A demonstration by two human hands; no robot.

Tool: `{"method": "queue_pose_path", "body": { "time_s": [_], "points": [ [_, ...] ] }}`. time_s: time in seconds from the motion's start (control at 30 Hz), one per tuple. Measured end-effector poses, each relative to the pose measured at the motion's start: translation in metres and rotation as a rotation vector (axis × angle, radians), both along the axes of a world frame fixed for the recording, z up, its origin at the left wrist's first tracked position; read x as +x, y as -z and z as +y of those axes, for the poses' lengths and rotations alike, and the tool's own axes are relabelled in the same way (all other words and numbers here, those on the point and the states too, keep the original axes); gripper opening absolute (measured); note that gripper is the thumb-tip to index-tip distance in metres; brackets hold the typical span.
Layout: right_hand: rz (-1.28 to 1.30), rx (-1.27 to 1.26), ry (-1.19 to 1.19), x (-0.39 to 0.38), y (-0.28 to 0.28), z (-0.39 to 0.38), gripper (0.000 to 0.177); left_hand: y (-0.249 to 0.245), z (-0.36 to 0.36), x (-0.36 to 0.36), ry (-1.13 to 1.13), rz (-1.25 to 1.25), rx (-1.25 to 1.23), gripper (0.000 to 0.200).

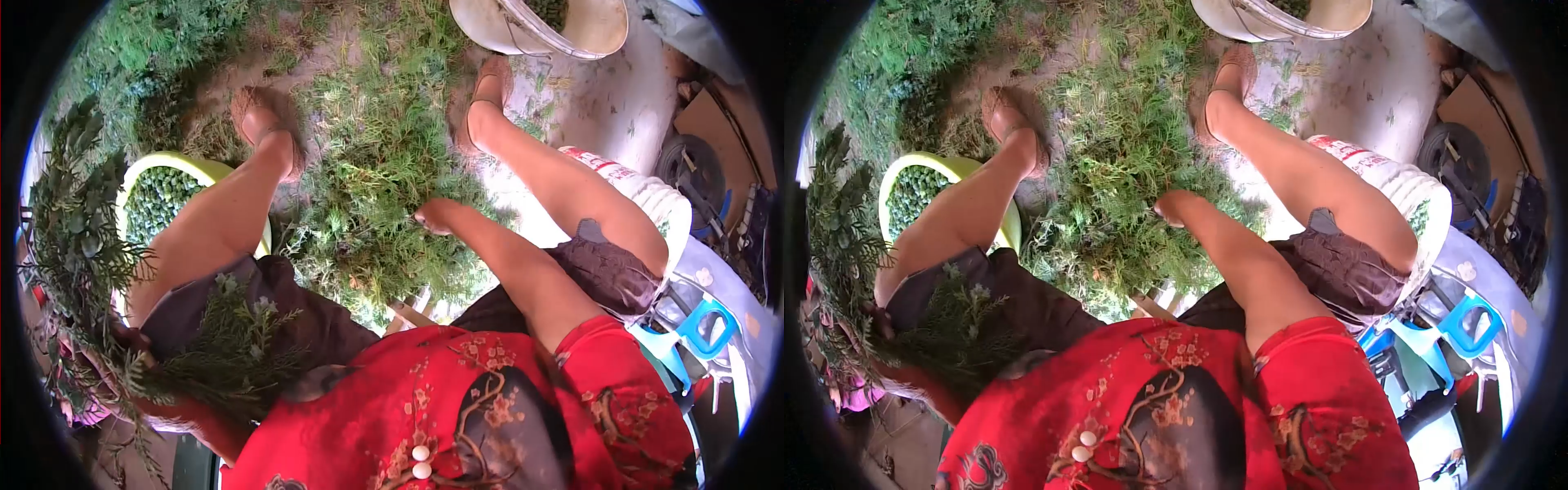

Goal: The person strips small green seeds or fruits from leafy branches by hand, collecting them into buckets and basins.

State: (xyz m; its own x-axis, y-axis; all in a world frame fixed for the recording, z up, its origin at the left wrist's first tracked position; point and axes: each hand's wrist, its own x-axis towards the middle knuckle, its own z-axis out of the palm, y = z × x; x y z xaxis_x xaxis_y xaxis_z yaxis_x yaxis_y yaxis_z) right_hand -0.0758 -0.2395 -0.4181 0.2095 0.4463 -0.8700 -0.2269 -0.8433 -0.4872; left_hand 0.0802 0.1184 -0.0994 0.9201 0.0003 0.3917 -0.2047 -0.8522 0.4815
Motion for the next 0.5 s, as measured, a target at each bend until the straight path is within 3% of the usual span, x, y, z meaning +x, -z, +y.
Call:
{"method": "queue_pose_path", "body": {
  "time_s": [0.1, 0.27, 0.33, 0.4, 0.47, 0.5],
  "points": [
    [-0.13, 0.0, 0.126, -0.006, 0.008, -0.01, 0.014, 0.0, -0.005, 0.001, 0.001, -0.001, 0.049, 0.032],
    [-0.016, 0.142, 0.188, -0.01, 0.009, -0.009, 0.002, -0.002, -0.007, 0.003, 0.017, -0.013, 0.134, 0.03],
    [-0.098, 0.305, -0.01, -0.003, -0.017, 0.003, 0.005, -0.001, -0.008, 0.005, 0.026, -0.02, 0.167, 0.029],
    [-0.109, 0.274, -0.124, -0.014, -0.011, 0.012, 0.004, -0.004, -0.008, 0.003, 0.032, -0.02, 0.203, 0.028],
    [-0.278, 0.229, -0.029, -0.033, -0.009, 0.021, 0.015, -0.005, -0.003, 0.006, 0.044, -0.008, 0.252, 0.028],
    [-0.076, 0.079, -0.052, -0.02, -0.021, 0.023, 0.033, -0.006, -0.005, 0.004, 0.048, -0.001, 0.28, 0.027]
  ]
}}
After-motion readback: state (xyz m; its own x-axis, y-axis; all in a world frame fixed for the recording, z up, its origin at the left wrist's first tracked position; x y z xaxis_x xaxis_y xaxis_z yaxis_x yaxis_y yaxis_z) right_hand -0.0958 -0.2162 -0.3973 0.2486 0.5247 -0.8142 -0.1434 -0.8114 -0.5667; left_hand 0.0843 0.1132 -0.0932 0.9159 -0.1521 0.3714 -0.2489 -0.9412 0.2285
